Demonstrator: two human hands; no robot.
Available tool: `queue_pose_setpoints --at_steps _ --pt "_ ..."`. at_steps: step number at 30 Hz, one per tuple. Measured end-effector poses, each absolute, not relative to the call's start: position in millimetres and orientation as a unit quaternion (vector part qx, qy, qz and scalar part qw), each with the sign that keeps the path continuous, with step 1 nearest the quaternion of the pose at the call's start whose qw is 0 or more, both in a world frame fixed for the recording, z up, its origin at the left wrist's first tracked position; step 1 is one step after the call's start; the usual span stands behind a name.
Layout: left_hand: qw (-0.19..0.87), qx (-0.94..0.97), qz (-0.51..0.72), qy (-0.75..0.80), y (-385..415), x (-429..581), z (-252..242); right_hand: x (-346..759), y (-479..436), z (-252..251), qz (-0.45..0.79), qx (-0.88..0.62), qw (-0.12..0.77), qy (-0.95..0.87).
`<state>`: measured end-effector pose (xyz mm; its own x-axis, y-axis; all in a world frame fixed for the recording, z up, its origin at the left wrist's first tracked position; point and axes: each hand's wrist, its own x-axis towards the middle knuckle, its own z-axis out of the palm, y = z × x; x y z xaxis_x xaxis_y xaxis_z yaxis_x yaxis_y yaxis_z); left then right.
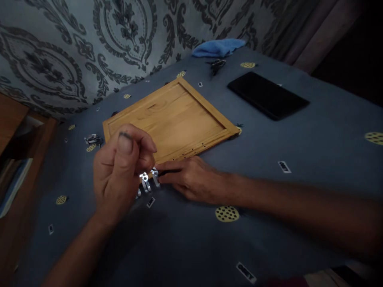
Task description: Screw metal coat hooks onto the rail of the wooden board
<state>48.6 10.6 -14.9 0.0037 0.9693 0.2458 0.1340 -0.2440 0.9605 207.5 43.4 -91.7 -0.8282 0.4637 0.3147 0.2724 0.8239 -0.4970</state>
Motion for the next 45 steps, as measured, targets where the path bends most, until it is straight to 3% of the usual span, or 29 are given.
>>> queue_pose_setpoints --at_steps 9,14,17,20,31,45 --pt "0.389 0.587 0.591 0.394 23.9 52.1 -21.0 207.2 43.6 -93.9 0.221 -0.198 0.242 -0.924" --pt "0.421 0.65 0.447 0.449 19.1 34.0 -4.2 206.3 44.1 -93.9 0.229 -0.193 0.242 -0.923" --pt "0.338 0.761 0.291 0.472 16.8 16.0 14.0 206.6 44.4 -94.9 0.232 -0.192 0.247 -0.921" --pt "0.316 0.796 0.227 0.464 15.4 -0.6 25.8 207.1 44.4 -95.8 0.229 -0.191 0.247 -0.922" --pt "0.106 0.844 0.151 0.503 13.8 -3.2 33.5 205.5 45.1 -95.9 0.222 -0.189 0.251 -0.923" --pt "0.043 0.831 0.158 0.531 8.8 0.3 30.9 205.9 44.5 -97.0 0.224 -0.19 0.254 -0.922"
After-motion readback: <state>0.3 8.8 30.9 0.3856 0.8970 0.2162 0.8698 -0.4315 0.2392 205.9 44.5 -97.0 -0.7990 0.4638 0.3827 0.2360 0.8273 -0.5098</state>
